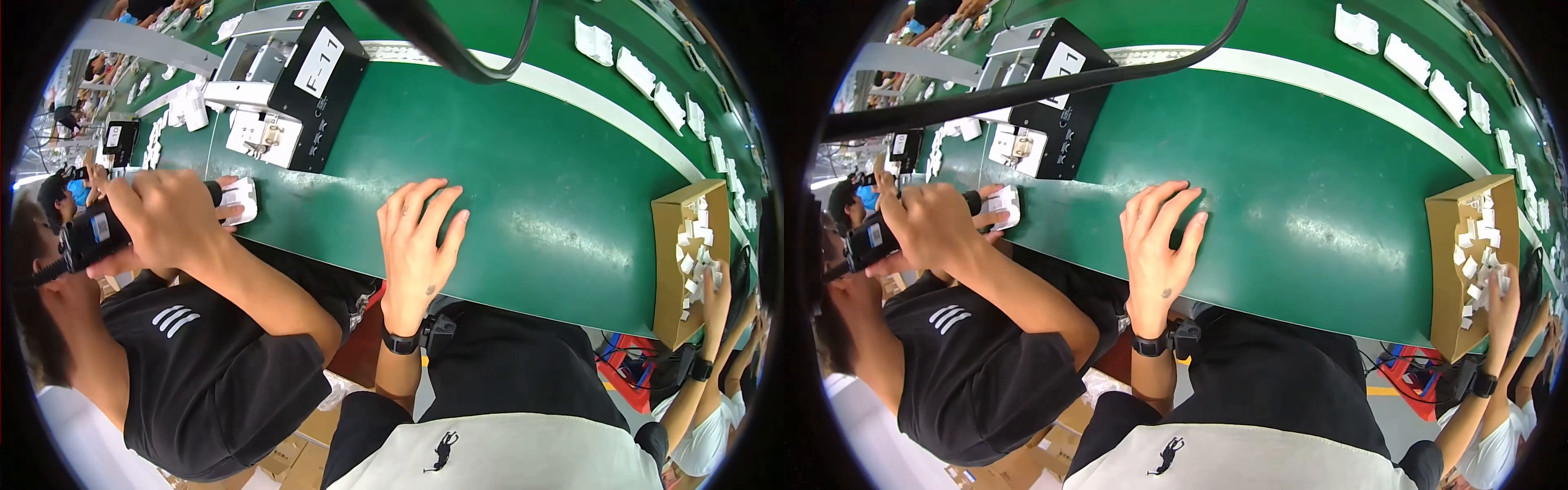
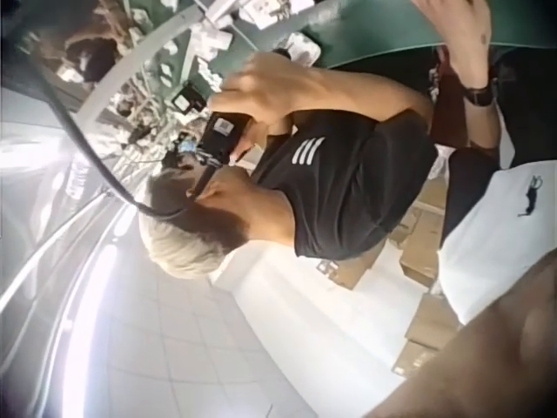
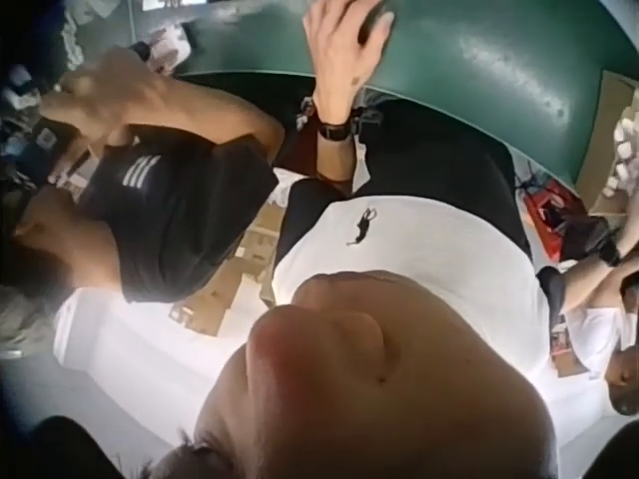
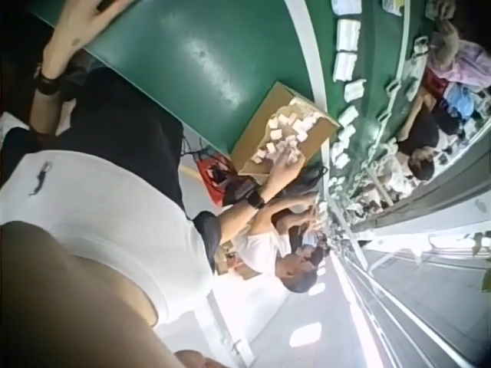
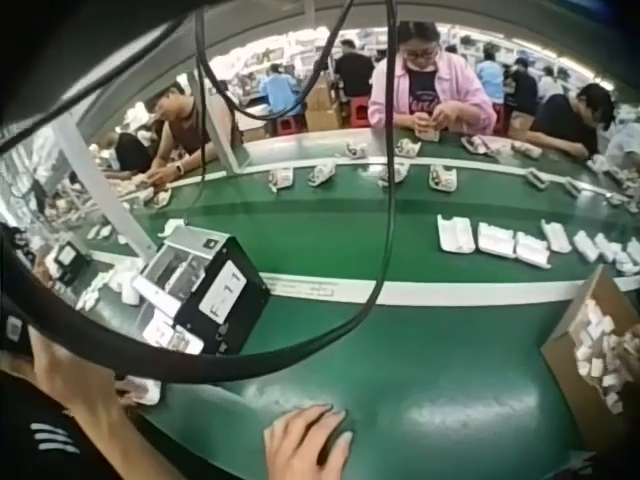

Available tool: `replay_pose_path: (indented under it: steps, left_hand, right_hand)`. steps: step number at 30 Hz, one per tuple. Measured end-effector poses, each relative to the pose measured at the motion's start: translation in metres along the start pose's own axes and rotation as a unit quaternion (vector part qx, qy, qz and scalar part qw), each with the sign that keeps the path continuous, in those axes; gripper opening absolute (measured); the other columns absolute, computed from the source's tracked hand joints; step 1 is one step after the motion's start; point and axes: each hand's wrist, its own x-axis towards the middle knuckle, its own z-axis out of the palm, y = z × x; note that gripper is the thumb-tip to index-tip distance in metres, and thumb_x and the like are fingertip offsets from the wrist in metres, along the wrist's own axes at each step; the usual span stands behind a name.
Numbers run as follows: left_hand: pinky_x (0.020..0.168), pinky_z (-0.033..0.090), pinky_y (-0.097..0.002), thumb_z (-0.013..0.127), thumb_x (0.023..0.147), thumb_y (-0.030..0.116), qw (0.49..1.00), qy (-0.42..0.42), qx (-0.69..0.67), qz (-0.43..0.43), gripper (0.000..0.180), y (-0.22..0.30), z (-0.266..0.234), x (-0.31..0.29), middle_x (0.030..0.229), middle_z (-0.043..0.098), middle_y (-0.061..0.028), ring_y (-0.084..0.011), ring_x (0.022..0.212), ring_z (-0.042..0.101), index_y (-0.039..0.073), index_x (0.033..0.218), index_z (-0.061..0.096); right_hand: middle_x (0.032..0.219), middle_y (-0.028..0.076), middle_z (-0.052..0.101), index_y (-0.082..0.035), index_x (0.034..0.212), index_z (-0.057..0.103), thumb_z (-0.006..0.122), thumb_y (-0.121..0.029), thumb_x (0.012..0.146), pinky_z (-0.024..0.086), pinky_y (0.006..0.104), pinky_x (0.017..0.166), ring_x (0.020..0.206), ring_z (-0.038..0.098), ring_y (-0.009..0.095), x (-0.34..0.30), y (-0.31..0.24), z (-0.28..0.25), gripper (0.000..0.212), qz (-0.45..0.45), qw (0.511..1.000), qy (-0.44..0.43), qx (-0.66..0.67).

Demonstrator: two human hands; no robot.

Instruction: Folding and assembling small white paper components on a factory assembly line.

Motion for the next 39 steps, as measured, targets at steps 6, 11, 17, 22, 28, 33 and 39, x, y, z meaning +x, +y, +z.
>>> replay_pose_path:
  steps: [6, 11, 17, 22, 28, 33, 39]
  left_hand:
    - [0.106, 0.044, -0.0479, 0.081, 0.091, 0.017, 1.0, -0.002, 0.01, 0.004, 0.029, -0.002, -0.003, -0.005, 0.131, 0.069, -0.0068, -0.0333, 0.124, 0.06, 0.01, 0.12, 0.077]
    - [0.107, 0.044, -0.0477, 0.08, 0.092, 0.016, 0.999, -0.022, 0.024, 0.023, 0.03, 0.013, 0.001, 0.006, 0.13, 0.069, -0.0071, -0.0342, 0.125, 0.059, 0.011, 0.121, 0.076]
    - [0.109, 0.041, -0.0486, 0.077, 0.095, 0.015, 0.997, -0.046, 0.064, 0.004, 0.03, 0.004, -0.005, -0.006, 0.134, 0.065, -0.0066, -0.0339, 0.128, 0.056, 0.014, 0.126, 0.075]
    - [0.109, 0.04, -0.0488, 0.079, 0.094, 0.017, 0.996, -0.051, 0.069, 0.008, 0.035, 0.01, 0.0, 0.005, 0.135, 0.063, -0.0066, -0.0336, 0.129, 0.055, 0.014, 0.128, 0.075]
    - [0.12, 0.035, -0.0609, 0.079, 0.094, 0.022, 0.995, -0.102, 0.021, 0.009, 0.073, 0.03, -0.001, 0.039, 0.165, 0.038, -0.0233, -0.0468, 0.144, 0.043, 0.013, 0.16, 0.05]
    - [0.125, 0.031, -0.0636, 0.077, 0.097, 0.028, 0.972, -0.091, 0.2, 0.086, 0.075, 0.002, 0.017, 0.106, 0.173, 0.026, -0.0283, -0.0549, 0.156, 0.027, 0.014, 0.164, 0.045]
    - [0.121, 0.036, -0.0658, 0.072, 0.102, 0.036, 0.972, -0.059, 0.224, 0.039, 0.058, -0.035, 0.051, 0.144, 0.16, 0.046, -0.0307, -0.058, 0.146, 0.04, 0.007, 0.151, 0.059]
  right_hand:
    - [0.119, 0.005, 0.067, 0.001, 0.137, 0.061, 0.063, -0.026, 0.111, 0.05, 0.026, 0.091, 0.106, 0.063, 0.012, 0.007, -0.109, -0.063, 0.037, 0.041, 0.975, 0.103, 0.191]
    - [0.113, 0.003, 0.066, -0.005, 0.128, 0.066, 0.067, -0.022, 0.107, 0.051, 0.026, 0.082, 0.093, 0.063, 0.011, -0.037, -0.287, -0.048, 0.027, 0.021, 0.928, 0.071, 0.365]
    - [0.107, 0.007, 0.064, -0.004, 0.117, 0.065, 0.072, 0.001, 0.094, 0.054, 0.0315, 0.078, 0.093, 0.066, 0.016, 0.008, -0.359, 0.072, 0.024, -0.055, 0.951, -0.019, 0.305]
    - [0.109, 0.012, 0.061, -0.003, 0.117, 0.065, 0.072, 0.007, 0.085, 0.054, 0.0379, 0.085, 0.097, 0.066, 0.032, 0.03, -0.352, 0.084, 0.034, -0.086, 0.96, -0.005, 0.267]
    - [0.139, 0.013, 0.057, -0.008, 0.136, 0.065, 0.077, 0.0, 0.086, 0.049, 0.0417, 0.109, 0.13, 0.057, 0.036, 0.031, -0.341, 0.073, 0.052, -0.108, 0.973, -0.032, 0.203]
    - [0.153, 0.014, 0.053, -0.011, 0.144, 0.061, 0.075, -0.007, 0.094, 0.049, 0.0398, 0.111, 0.141, 0.054, 0.034, 0.028, -0.321, 0.056, 0.053, -0.095, 0.966, -0.023, 0.241]
    - [0.152, 0.013, 0.054, -0.011, 0.145, 0.06, 0.07, -0.007, 0.1, 0.053, 0.0389, 0.105, 0.137, 0.057, 0.03, 0.032, -0.294, 0.069, 0.047, -0.033, 0.961, 0.064, 0.265]
